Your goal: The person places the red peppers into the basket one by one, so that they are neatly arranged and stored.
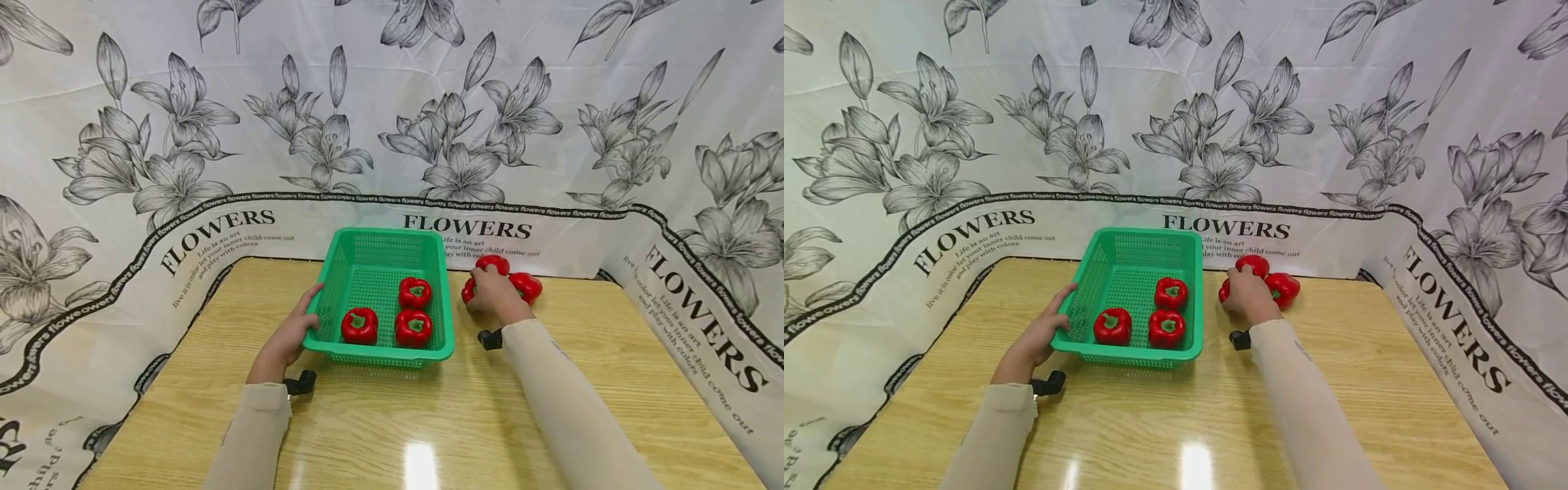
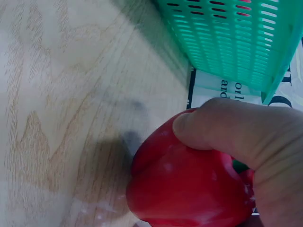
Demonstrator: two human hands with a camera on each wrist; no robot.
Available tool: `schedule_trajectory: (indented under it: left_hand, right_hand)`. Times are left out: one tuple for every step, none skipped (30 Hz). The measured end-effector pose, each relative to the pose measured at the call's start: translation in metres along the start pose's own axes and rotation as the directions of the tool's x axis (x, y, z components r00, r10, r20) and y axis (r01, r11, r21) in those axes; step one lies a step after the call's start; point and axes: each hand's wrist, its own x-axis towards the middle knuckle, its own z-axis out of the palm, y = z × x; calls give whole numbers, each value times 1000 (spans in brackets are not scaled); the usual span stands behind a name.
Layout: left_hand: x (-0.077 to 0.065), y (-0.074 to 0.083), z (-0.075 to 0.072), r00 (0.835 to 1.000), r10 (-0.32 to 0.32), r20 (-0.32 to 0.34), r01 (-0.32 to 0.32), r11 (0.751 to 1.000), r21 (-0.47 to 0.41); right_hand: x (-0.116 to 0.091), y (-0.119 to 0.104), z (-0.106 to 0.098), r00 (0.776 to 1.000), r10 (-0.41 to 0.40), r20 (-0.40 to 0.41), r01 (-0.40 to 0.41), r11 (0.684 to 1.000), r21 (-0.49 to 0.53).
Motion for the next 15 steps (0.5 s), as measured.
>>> schedule_trajectory:
  left_hand:
    - [0, -1, 0, 1000, -2, -1, 2, 1000, 3]
    - [1, -1, 0, 1000, -5, -2, 5, 1000, 5]
    - [1, -2, -1, 1000, -6, -3, 6, 1000, 6]
    - [1, -2, -1, 1000, -8, -3, 8, 1000, 7]
    - [2, -2, -1, 1000, -7, -2, 7, 1000, 8]
    - [2, -3, -1, 1000, -7, -2, 7, 1000, 8]
    - [3, -3, -2, 1000, -4, -2, 4, 1000, 8]
    - [3, -4, -2, 1000, -1, -3, 1, 1000, 7]
    - [5, -6, -3, 1000, -1, -5, 1, 1000, 6]
    - [7, -8, -3, 1000, 0, -9, 1, 1000, 6]
    - [9, -11, -4, 1000, 0, -14, 1, 1000, 7]
    - [11, -13, -5, 1000, -1, -20, 1, 1000, 9]
    - [13, -16, -6, 1000, 1, -25, 0, 1000, 11]
    - [15, -18, -6, 1000, 1, -30, -1, 1000, 13]
    - [16, -21, -7, 999, 2, -35, -2, 1000, 15]
  right_hand:
    - [-1, 0, 0, 1000, 0, 3, 0, 1000, -2]
    - [-1, 1, -1, 1000, -7, 6, 7, 1000, -4]
    - [-2, 1, -1, 1000, -15, 5, 15, 1000, -6]
    - [-2, 1, -2, 1000, -24, 5, 24, 1000, -7]
    - [-3, 1, -2, 1000, -30, 3, 30, 1000, -2]
    - [-3, 2, -3, 999, -39, 1, 39, 999, 3]
    - [-4, 2, -3, 999, -47, -2, 47, 999, 6]
    - [-5, 2, -4, 998, -55, -4, 56, 998, 17]
    - [-6, 2, -5, 998, -63, -7, 63, 998, 27]
    - [-7, 2, -6, 997, -74, -10, 75, 997, 37]
    - [-8, 2, -8, 996, -84, -13, 85, 995, 47]
    - [-8, 2, -9, 995, -97, -17, 98, 994, 55]
    - [-9, 2, -10, 994, -107, -20, 108, 992, 66]
    - [-9, 2, -11, 993, -118, -24, 119, 990, 75]
    - [-9, 3, -13, 991, -127, -27, 129, 988, 80]
